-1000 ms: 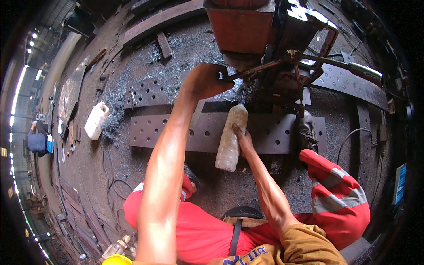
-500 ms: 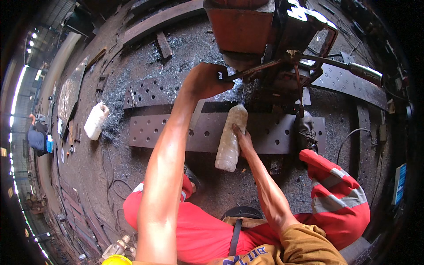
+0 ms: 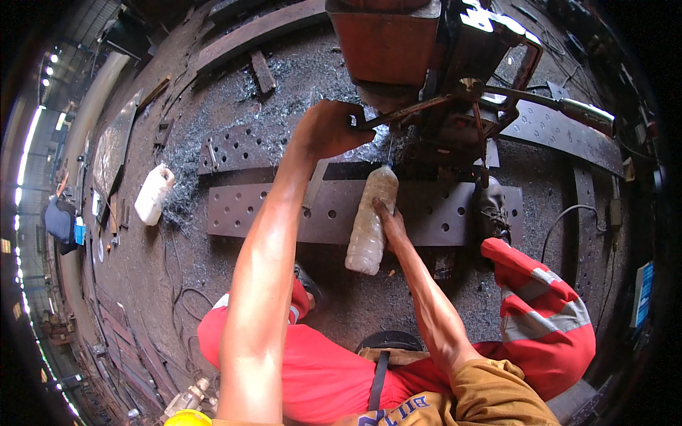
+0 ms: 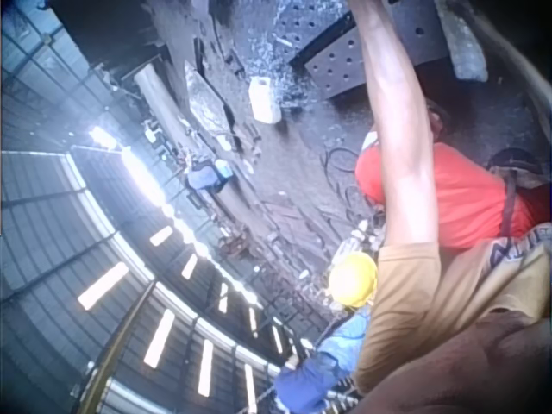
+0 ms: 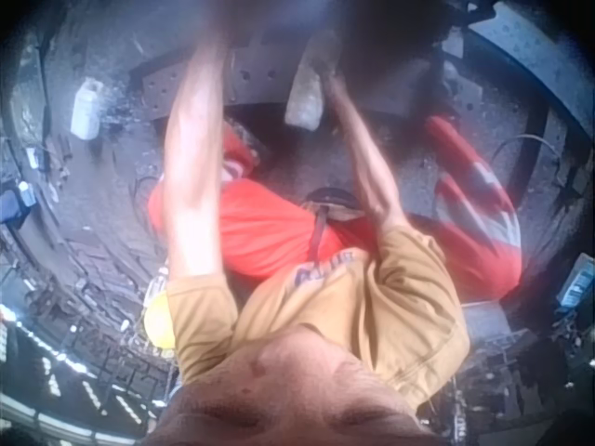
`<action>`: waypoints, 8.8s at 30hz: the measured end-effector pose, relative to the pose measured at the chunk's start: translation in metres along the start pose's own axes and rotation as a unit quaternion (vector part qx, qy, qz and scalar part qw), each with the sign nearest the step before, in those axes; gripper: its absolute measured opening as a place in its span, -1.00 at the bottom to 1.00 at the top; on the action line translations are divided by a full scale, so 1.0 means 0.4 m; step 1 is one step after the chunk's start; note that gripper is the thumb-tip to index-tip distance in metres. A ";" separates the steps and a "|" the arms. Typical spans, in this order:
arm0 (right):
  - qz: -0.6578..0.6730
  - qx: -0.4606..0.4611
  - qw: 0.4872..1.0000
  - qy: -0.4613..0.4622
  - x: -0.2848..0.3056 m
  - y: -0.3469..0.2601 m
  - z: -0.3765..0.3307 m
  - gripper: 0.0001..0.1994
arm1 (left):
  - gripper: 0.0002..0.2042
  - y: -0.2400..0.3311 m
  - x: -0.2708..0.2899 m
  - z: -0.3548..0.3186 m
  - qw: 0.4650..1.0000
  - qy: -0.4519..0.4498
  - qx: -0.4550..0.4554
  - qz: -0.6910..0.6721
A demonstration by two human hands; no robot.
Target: The person operates a drill press on a perforated metal plate, repeatedly positioning the workpiece and applying a liquid from a plastic bottle while the machine runs. The person adjusts the plate and the machine controls throughout the clip.
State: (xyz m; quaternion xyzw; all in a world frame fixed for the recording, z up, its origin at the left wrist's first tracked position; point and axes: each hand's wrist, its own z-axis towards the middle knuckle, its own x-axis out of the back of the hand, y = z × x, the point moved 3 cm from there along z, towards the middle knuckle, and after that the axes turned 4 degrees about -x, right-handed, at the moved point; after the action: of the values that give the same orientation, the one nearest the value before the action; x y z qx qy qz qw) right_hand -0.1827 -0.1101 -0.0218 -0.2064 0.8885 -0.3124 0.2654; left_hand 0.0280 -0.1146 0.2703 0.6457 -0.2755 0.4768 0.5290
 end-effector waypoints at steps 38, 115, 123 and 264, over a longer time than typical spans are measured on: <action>-0.403 0.365 0.825 -0.152 -0.120 -0.206 -0.175 -0.17 | -0.65 -0.023 0.001 -0.018 1.000 0.011 0.009 0.020; -0.536 0.095 0.838 0.036 0.429 -0.649 -0.027 -0.74 | -0.64 -0.012 -0.015 -0.013 1.000 0.001 0.004 0.003; -0.555 0.116 0.823 0.022 0.442 -0.646 -0.004 -0.73 | -0.70 -0.018 -0.021 -0.016 1.000 0.025 -0.009 0.004; -0.877 0.332 0.243 0.249 -0.091 -1.109 -0.701 -0.74 | -0.70 -0.013 -0.039 -0.025 0.998 0.020 -0.053 0.010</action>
State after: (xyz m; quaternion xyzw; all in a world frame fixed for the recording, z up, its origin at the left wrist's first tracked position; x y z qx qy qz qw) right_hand -0.2338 -0.2851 0.4716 -0.6631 -0.0032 -0.6550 -0.3622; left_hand 0.0231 -0.1060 0.2541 0.6041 -0.2961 0.4795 0.5634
